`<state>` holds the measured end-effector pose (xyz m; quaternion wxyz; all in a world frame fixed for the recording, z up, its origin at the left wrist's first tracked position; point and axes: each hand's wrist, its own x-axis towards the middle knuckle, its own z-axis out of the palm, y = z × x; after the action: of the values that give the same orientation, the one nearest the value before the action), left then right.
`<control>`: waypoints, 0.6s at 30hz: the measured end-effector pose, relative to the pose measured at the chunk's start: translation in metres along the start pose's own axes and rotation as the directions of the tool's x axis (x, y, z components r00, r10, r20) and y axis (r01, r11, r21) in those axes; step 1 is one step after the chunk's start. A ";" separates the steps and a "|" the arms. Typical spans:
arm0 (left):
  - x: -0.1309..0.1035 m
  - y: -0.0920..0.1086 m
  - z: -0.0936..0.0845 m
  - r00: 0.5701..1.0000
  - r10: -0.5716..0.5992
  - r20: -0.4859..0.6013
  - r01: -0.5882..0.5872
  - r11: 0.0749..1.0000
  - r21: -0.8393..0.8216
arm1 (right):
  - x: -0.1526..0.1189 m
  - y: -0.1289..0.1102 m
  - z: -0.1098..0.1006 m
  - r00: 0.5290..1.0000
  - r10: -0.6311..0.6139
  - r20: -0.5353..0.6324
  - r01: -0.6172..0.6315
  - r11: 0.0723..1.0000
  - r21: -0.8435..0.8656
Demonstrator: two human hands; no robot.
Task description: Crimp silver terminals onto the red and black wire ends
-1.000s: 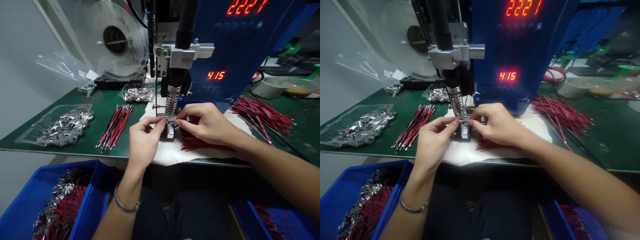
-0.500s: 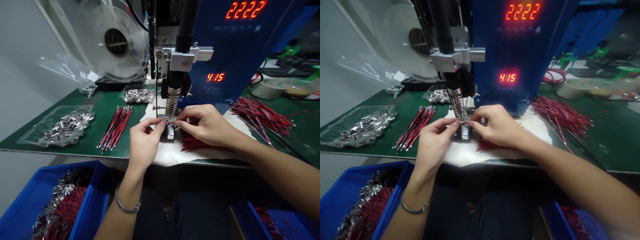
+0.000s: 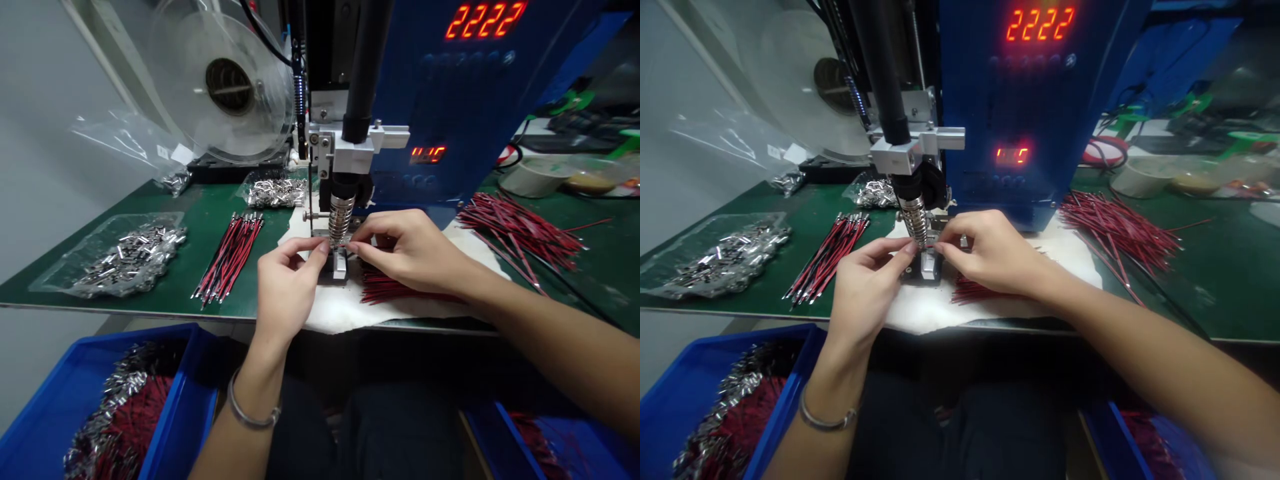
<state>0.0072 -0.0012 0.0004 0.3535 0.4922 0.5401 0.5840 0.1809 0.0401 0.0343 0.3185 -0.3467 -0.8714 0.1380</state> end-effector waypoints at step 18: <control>0.000 -0.001 -0.001 1.000 -0.012 0.021 0.012 1.000 -0.020 | 0.000 0.001 0.000 1.000 -0.018 -0.004 0.018 1.000 -0.007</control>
<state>0.0065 -0.0008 -0.0004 0.3674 0.4915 0.5335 0.5820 0.1816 0.0411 0.0344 0.3202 -0.3403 -0.8743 0.1315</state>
